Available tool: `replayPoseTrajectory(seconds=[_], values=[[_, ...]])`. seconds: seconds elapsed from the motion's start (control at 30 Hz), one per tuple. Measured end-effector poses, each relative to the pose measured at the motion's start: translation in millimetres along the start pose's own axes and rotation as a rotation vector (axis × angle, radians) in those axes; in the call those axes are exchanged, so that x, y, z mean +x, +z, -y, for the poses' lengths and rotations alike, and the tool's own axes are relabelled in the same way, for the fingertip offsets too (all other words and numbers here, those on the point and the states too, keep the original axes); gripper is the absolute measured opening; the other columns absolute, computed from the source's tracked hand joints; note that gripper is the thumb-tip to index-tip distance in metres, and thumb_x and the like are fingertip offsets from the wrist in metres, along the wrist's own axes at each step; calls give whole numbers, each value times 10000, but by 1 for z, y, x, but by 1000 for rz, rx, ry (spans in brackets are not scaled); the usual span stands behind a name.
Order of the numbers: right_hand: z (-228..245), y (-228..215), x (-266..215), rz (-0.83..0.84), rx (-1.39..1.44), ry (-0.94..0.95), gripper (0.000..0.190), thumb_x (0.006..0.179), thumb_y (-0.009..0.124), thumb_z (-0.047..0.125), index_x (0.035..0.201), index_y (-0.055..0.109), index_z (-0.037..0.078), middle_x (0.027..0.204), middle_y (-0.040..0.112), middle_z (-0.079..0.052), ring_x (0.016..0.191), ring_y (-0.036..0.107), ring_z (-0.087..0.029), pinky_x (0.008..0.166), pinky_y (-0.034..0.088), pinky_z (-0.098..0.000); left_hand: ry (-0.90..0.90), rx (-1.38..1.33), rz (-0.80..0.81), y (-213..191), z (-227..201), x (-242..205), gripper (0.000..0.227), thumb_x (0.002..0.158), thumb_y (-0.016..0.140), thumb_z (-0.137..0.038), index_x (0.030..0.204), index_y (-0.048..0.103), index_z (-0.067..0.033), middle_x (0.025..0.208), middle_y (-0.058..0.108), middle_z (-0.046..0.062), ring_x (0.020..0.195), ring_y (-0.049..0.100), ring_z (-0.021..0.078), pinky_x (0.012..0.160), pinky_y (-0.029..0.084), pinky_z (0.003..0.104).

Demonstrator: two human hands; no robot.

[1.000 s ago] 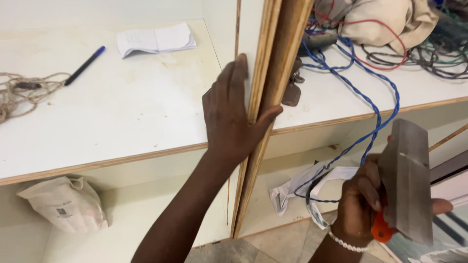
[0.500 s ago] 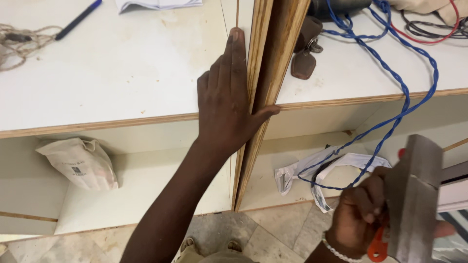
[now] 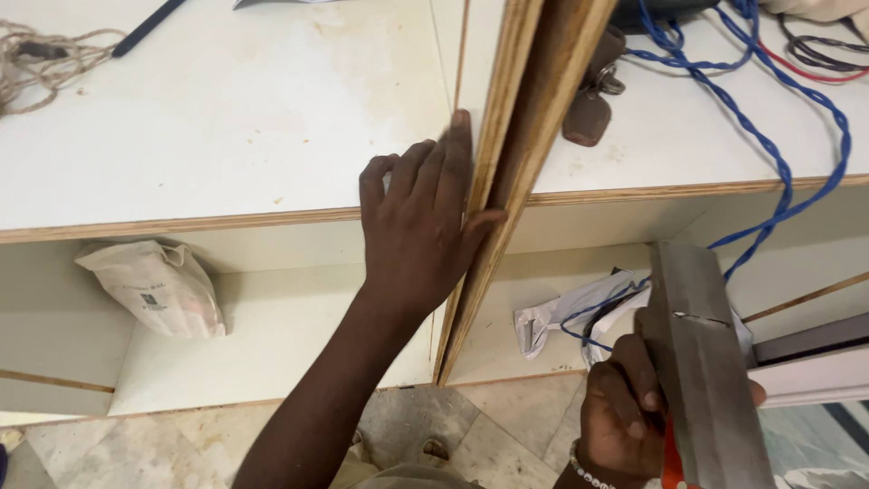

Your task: The person uses a hand plane to trim and smooth the edges of white furniture panels. They move the tool along several horizontal and vertical edges of a cabinet carcass, pausing to adjust the tool and the panels.

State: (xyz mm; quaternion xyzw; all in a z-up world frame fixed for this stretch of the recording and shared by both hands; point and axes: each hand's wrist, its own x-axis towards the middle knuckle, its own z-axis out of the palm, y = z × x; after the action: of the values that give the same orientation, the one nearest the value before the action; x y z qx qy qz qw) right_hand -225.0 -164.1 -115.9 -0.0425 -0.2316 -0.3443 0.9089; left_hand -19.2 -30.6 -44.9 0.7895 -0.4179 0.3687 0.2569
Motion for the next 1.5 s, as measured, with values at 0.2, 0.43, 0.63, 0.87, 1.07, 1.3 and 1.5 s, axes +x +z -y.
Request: replayPoseTrajectory(seconds=[0.2,0.43,0.63,0.87,1.07,1.3,1.5], values=[[-32,13,-8,52,56,92,490,1152,635,437,1084,612,-48,929,554,-100,762,567,-152,598,524,-239,114,21,-73,-31,58,-22,348,997,774,-421,1179,698,-133,1205,726,40,1181,619,220,1061,377,471],[-74,10,-33,108,-84,-18,365,1159,513,253,1004,604,-64,900,554,-93,720,533,-162,646,517,-314,155,-123,-117,-89,137,-40,206,947,848,-341,978,753,-160,1022,733,-43,1095,648,185,996,381,430],[-136,26,-49,120,-882,-406,272,998,695,263,991,680,-9,965,551,-85,814,540,-209,685,490,-378,185,-93,-157,-144,213,-71,173,970,854,-286,1008,756,-148,1045,732,-19,1106,653,197,1025,378,434],[-173,84,-51,623,-2728,-1046,307,811,908,273,977,769,56,1041,548,-75,922,548,-264,731,458,-453,-25,-447,-313,-175,228,-138,295,909,870,-209,1122,693,-107,1036,720,47,1015,658,193,938,529,380],[-173,63,-13,1321,-2604,-908,277,803,977,176,977,764,209,1094,557,32,989,555,-245,802,527,-418,-118,-787,-165,-154,165,-154,403,873,890,-153,1201,669,-75,1095,705,87,993,683,204,794,558,346],[-111,26,55,1669,-2458,-835,234,826,930,192,916,722,134,1048,540,48,890,505,-188,776,510,-415,165,-139,-309,-56,77,-128,400,1107,729,-254,1479,606,-173,1484,554,28,1338,496,234,1093,415,438],[-43,14,115,1862,-2341,-737,308,865,928,247,1043,714,115,1065,546,38,904,537,-198,801,480,-435,240,149,-300,16,32,-81,391,1212,537,-329,1573,529,-179,1554,532,14,1452,444,227,1256,278,445]])
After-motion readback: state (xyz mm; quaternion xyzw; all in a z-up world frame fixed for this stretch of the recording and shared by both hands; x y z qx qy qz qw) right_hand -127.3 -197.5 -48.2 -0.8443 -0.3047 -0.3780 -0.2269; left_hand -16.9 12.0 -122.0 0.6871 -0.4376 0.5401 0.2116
